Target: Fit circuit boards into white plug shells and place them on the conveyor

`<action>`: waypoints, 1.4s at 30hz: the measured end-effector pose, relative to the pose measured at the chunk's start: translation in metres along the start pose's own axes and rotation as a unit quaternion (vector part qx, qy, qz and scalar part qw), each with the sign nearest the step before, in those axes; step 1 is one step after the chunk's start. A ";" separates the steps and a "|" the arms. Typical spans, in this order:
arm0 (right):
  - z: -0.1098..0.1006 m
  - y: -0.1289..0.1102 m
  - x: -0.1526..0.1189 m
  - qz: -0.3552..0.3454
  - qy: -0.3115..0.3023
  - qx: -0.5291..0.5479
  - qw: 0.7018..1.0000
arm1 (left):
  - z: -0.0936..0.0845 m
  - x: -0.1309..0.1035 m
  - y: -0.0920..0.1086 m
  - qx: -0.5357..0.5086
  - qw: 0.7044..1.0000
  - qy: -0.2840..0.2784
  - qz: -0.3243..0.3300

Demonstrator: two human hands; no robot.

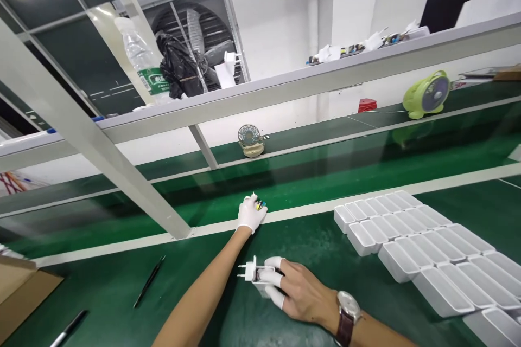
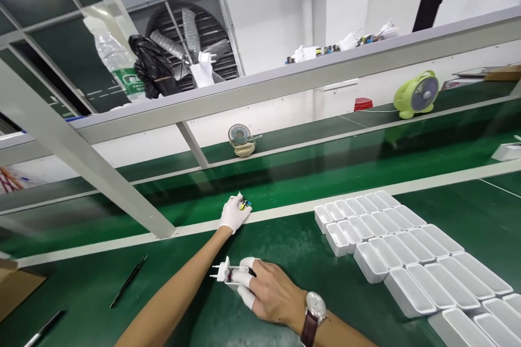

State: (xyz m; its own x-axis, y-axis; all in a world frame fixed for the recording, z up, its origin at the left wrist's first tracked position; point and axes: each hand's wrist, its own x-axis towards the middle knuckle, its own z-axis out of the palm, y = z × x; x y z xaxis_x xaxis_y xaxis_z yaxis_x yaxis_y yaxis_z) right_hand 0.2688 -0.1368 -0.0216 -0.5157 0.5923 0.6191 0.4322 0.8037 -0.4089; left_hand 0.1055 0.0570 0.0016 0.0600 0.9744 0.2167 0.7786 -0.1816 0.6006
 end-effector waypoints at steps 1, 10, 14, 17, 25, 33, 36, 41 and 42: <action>-0.002 0.000 0.001 -0.001 -0.001 -0.002 1.000 | 0.002 0.003 0.004 -0.001 1.000 -0.001 -0.001; -0.006 0.005 0.000 -0.024 -0.004 -0.026 0.999 | -0.015 -0.069 0.037 -0.107 0.957 -0.251 0.093; -0.007 0.005 -0.004 -0.021 -0.009 -0.027 0.999 | -0.043 -0.083 0.023 -0.180 0.960 -0.210 0.042; -0.007 0.005 -0.007 -0.023 -0.009 -0.028 0.999 | -0.059 -0.099 0.002 -0.236 0.958 -0.163 0.008; -0.010 -0.004 0.004 -0.038 0.063 0.001 0.997 | -0.063 -0.152 -0.028 -0.446 0.882 -0.112 -0.100; 0.005 -0.014 0.002 0.014 -0.017 0.017 1.000 | -0.074 -0.161 -0.024 -0.392 0.905 -0.153 0.055; 0.009 -0.012 -0.003 0.020 -0.027 0.017 0.999 | -0.081 -0.170 -0.011 -0.263 0.941 -0.180 0.111; 0.005 -0.011 -0.007 0.129 -0.017 0.079 0.988 | -0.081 -0.176 -0.007 -0.298 0.934 -0.191 0.045; 0.004 -0.010 -0.007 0.151 -0.019 0.088 0.984 | -0.080 -0.176 -0.009 -0.323 0.925 -0.197 0.031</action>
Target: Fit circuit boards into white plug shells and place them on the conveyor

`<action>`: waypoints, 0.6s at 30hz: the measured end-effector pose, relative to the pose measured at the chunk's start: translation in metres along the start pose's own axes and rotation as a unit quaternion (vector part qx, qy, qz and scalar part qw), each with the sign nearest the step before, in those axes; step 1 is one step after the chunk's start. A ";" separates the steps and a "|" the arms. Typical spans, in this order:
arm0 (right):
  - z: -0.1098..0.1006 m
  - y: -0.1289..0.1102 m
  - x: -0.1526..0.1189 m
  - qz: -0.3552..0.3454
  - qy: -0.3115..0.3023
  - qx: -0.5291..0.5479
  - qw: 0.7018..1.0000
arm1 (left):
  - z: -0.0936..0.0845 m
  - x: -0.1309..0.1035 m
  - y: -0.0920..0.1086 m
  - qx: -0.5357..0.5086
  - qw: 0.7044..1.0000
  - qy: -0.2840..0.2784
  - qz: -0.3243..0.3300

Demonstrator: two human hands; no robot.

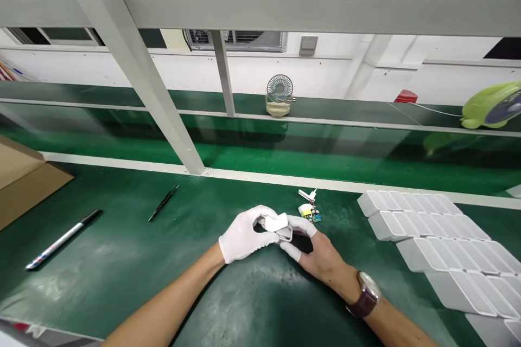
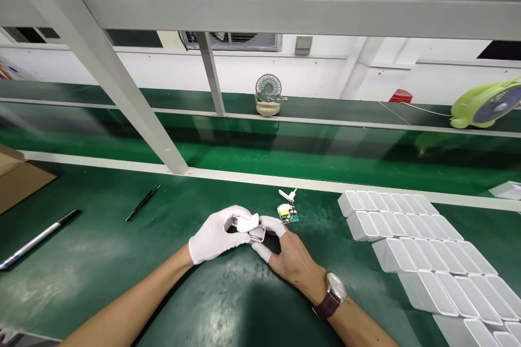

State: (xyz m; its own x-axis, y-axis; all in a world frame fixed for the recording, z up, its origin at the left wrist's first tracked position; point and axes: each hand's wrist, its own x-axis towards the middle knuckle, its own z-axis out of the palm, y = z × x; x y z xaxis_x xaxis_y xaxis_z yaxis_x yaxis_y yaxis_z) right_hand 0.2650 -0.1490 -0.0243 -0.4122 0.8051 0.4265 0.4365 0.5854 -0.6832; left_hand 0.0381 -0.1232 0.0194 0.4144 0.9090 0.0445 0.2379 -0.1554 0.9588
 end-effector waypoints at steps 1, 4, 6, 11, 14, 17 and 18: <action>-0.001 0.001 0.000 0.009 -0.001 0.001 1.000 | -0.001 0.000 -0.002 -0.025 1.000 -0.002 -0.011; -0.004 0.006 0.000 -0.031 0.004 -0.024 0.999 | -0.002 0.001 -0.006 -0.052 0.998 -0.007 -0.031; -0.005 0.008 0.000 -0.060 0.010 -0.037 0.997 | -0.002 0.001 -0.006 -0.041 0.999 -0.002 -0.034; -0.004 0.009 0.000 -0.087 -0.002 -0.056 0.995 | -0.004 0.000 -0.008 -0.050 0.998 0.000 -0.030; -0.004 0.007 -0.001 -0.103 0.001 -0.069 0.992 | -0.007 -0.002 -0.008 -0.082 0.996 -0.027 -0.031; -0.005 0.005 -0.003 -0.111 0.000 -0.082 0.990 | -0.009 -0.003 -0.006 -0.124 0.990 -0.056 -0.032; -0.006 0.004 -0.002 -0.113 0.001 -0.082 0.990 | -0.009 -0.003 -0.006 -0.136 0.988 -0.058 -0.034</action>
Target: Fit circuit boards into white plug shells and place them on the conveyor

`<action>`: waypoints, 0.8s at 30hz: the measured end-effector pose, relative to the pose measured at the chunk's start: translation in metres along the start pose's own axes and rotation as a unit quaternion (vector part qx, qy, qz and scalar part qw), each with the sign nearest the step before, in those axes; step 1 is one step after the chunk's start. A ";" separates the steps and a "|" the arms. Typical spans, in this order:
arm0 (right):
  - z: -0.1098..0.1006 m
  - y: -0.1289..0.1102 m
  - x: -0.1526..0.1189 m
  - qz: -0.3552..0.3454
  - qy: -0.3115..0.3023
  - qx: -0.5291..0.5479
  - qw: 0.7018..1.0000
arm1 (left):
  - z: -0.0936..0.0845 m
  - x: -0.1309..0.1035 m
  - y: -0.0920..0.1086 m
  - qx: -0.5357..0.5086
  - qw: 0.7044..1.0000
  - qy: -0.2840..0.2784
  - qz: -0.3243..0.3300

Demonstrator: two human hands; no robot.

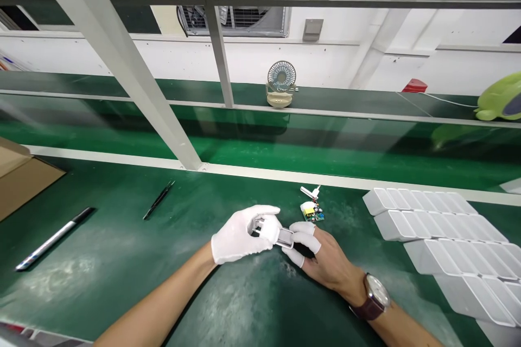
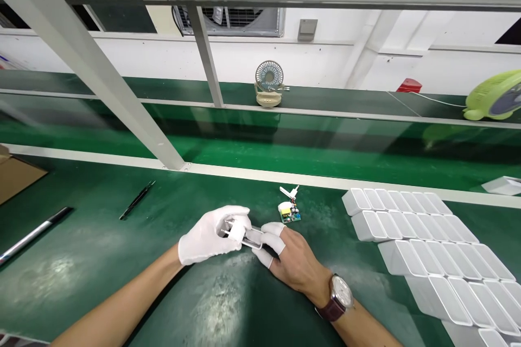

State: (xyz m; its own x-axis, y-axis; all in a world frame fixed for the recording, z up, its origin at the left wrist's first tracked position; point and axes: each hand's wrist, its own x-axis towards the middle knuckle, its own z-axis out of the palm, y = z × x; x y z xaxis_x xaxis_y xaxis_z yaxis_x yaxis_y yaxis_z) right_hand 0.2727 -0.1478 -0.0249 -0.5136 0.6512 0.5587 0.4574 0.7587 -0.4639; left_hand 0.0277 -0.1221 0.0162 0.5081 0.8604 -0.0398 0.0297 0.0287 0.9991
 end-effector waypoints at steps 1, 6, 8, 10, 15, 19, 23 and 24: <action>-0.001 0.000 0.000 -0.003 0.002 0.002 1.000 | 0.000 0.000 0.001 -0.010 1.000 0.001 -0.001; -0.002 -0.001 0.001 -0.009 0.001 0.014 1.000 | 0.003 -0.001 0.002 -0.034 0.999 0.009 -0.005; -0.001 -0.001 -0.001 -0.002 0.000 0.017 1.000 | 0.002 -0.001 0.002 -0.041 0.999 -0.001 -0.002; 0.000 0.000 -0.002 0.001 0.003 0.025 1.000 | 0.001 0.000 0.002 -0.052 0.999 -0.014 0.003; 0.002 -0.002 -0.001 -0.004 0.016 0.044 0.999 | -0.002 0.002 0.000 -0.084 0.996 -0.035 0.010; 0.000 -0.004 0.001 -0.012 0.016 0.037 0.999 | -0.004 0.003 -0.001 -0.075 0.996 -0.042 0.007; 0.000 -0.004 -0.001 -0.020 0.009 0.007 1.000 | -0.003 0.003 -0.002 -0.062 0.997 -0.044 0.002; 0.000 -0.004 -0.002 -0.026 -0.001 -0.009 1.000 | -0.003 0.003 -0.003 -0.064 0.997 -0.046 0.000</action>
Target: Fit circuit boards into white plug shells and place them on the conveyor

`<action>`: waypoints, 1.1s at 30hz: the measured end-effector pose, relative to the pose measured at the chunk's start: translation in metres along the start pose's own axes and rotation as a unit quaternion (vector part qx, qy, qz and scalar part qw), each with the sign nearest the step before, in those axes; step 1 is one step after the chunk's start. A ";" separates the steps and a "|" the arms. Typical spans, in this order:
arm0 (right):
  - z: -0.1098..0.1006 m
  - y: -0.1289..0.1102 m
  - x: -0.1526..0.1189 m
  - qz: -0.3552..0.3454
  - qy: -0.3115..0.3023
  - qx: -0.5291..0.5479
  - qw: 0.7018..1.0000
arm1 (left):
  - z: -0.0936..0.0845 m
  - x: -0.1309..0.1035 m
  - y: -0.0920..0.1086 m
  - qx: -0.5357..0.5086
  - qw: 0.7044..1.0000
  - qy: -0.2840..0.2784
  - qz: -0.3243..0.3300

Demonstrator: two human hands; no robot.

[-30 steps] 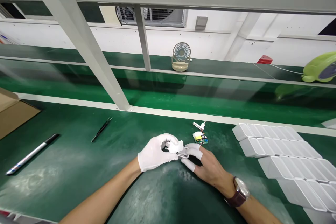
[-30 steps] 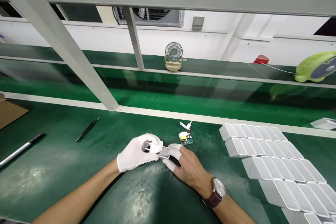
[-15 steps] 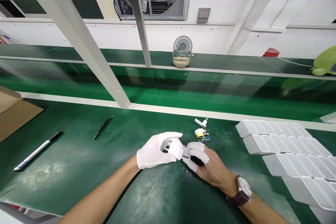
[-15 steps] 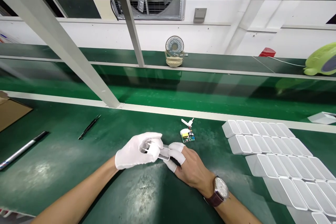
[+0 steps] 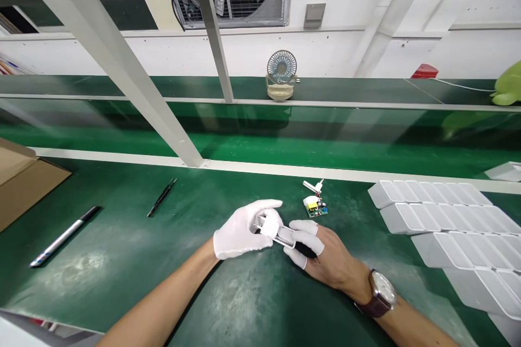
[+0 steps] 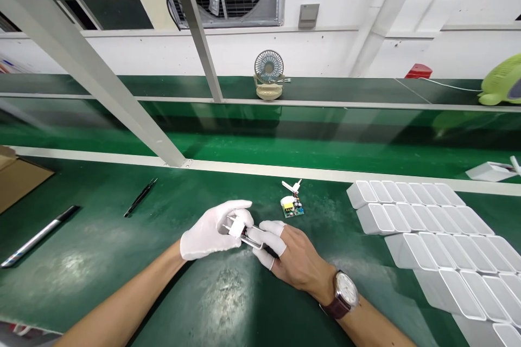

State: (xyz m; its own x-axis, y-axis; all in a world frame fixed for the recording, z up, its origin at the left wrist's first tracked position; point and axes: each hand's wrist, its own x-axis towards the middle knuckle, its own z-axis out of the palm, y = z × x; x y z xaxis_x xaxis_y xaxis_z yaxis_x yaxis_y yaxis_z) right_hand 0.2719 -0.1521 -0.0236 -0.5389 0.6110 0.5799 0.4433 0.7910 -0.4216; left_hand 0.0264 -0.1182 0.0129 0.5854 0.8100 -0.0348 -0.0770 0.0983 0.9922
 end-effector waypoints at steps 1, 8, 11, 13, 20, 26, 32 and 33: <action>0.000 0.000 -0.001 -0.005 -0.016 -0.014 1.000 | 0.000 0.000 -0.001 -0.004 1.000 -0.003 -0.003; 0.006 -0.007 0.006 0.135 0.052 0.160 0.976 | 0.007 0.006 -0.002 0.065 0.997 0.025 0.032; 0.009 -0.010 0.010 0.286 0.104 0.392 0.868 | 0.017 0.005 0.001 0.221 0.973 0.055 0.048; 0.010 -0.012 0.012 0.364 0.095 0.515 0.771 | 0.024 0.004 0.001 0.289 0.953 0.075 0.047; 0.011 -0.020 0.014 0.422 0.091 0.627 0.649 | 0.031 -0.001 -0.011 0.351 0.926 0.120 0.061; 0.016 -0.018 0.013 0.422 0.088 0.625 0.651 | 0.031 0.001 -0.007 0.354 0.926 0.121 0.045; 0.017 -0.014 0.008 0.360 0.092 0.496 0.785 | 0.028 0.001 0.000 0.328 0.938 0.100 0.051; 0.016 -0.013 0.008 0.318 0.099 0.434 0.837 | 0.026 0.001 0.001 0.325 0.939 0.101 0.045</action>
State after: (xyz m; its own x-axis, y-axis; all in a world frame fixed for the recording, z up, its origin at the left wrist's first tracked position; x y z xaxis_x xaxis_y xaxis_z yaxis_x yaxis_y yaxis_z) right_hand 0.2503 -0.1570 -0.0247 -0.2234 0.9682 0.1130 -0.1378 0.0834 -0.9869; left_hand 0.0477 -0.1324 0.0170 0.4295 0.8980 0.0956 0.4294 -0.2962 0.8531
